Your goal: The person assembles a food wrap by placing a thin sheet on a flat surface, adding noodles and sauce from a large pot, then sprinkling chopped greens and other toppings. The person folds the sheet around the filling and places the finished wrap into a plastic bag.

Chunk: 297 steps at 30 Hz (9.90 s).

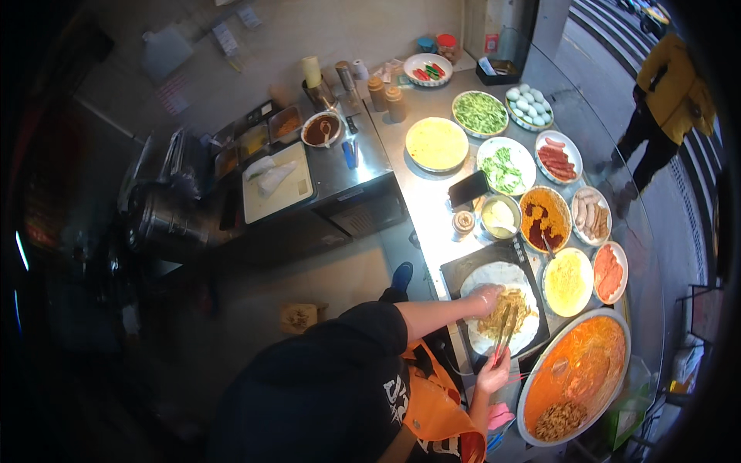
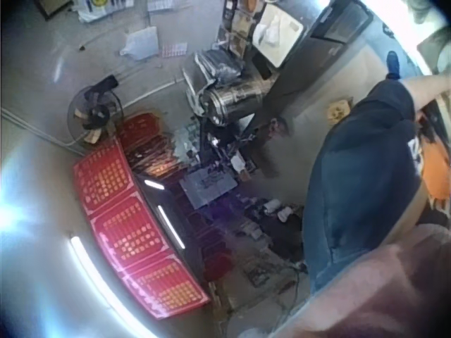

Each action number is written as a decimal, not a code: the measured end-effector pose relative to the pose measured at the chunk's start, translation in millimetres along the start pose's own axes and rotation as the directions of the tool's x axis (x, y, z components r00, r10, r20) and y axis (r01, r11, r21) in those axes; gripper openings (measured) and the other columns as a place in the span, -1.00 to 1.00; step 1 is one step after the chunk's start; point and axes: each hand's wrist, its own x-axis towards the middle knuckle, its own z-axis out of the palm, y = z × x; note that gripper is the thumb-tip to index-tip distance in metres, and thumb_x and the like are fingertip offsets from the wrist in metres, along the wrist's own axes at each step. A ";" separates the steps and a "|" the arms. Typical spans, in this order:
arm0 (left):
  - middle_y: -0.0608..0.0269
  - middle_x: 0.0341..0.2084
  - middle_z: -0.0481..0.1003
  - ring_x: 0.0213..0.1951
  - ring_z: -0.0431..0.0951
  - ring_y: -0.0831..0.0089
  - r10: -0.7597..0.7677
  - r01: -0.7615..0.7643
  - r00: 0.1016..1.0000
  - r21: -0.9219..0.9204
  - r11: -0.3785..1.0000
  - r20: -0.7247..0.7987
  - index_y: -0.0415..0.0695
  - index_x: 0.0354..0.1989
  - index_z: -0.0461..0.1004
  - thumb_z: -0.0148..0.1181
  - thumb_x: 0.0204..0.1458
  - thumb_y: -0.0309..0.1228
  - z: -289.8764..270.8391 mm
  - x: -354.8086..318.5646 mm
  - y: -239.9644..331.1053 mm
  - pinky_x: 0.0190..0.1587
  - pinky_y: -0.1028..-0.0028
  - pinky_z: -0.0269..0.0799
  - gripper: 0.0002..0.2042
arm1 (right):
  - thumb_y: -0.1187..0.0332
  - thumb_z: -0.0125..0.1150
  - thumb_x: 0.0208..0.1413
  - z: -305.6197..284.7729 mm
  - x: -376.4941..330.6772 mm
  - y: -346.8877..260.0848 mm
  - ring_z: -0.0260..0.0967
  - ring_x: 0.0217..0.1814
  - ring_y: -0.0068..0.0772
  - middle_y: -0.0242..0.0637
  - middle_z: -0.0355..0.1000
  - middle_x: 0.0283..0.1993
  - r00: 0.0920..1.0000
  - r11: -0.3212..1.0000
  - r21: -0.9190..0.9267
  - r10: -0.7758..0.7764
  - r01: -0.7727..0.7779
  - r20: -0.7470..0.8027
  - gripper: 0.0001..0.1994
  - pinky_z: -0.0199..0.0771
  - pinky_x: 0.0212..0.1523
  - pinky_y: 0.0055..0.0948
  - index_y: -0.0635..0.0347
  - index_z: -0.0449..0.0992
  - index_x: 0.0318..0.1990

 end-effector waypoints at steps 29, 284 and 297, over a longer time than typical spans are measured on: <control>-0.05 0.04 0.66 0.10 0.67 0.10 0.170 -0.167 0.985 0.128 0.978 -0.009 -0.09 0.18 0.63 0.24 0.20 -0.40 -24.9 53.7 6.0 0.19 0.25 0.54 -0.64 | 0.25 0.36 0.20 -43.4 26.0 -21.7 0.64 -0.04 0.01 -0.09 0.62 -0.07 0.980 0.983 0.016 0.182 -0.184 0.079 -0.48 0.64 0.02 -0.08 0.14 0.54 0.31; -0.02 -0.12 0.63 -0.04 0.64 0.01 0.416 -0.443 0.888 0.125 0.888 0.195 -0.21 -0.09 0.66 0.52 0.00 -0.37 -88.9 -166.6 35.8 0.07 0.20 0.55 -0.69 | 0.30 0.03 0.41 -27.0 -95.6 155.9 0.38 0.39 0.17 0.04 0.40 0.36 0.629 0.714 0.209 0.692 -0.668 -0.354 -0.64 0.47 0.33 0.04 0.09 0.46 0.29; -0.14 0.07 0.61 0.12 0.64 0.13 -0.168 0.224 0.972 -0.425 0.877 0.165 -0.35 0.33 0.42 0.54 0.07 -0.11 -79.6 -160.3 -97.8 0.17 0.29 0.54 -0.25 | 0.36 0.43 0.10 -46.8 -126.9 -123.0 0.53 0.11 0.07 -0.11 0.59 0.05 0.989 0.992 0.028 -0.128 0.127 0.071 -0.66 0.58 0.12 -0.09 0.18 0.62 0.05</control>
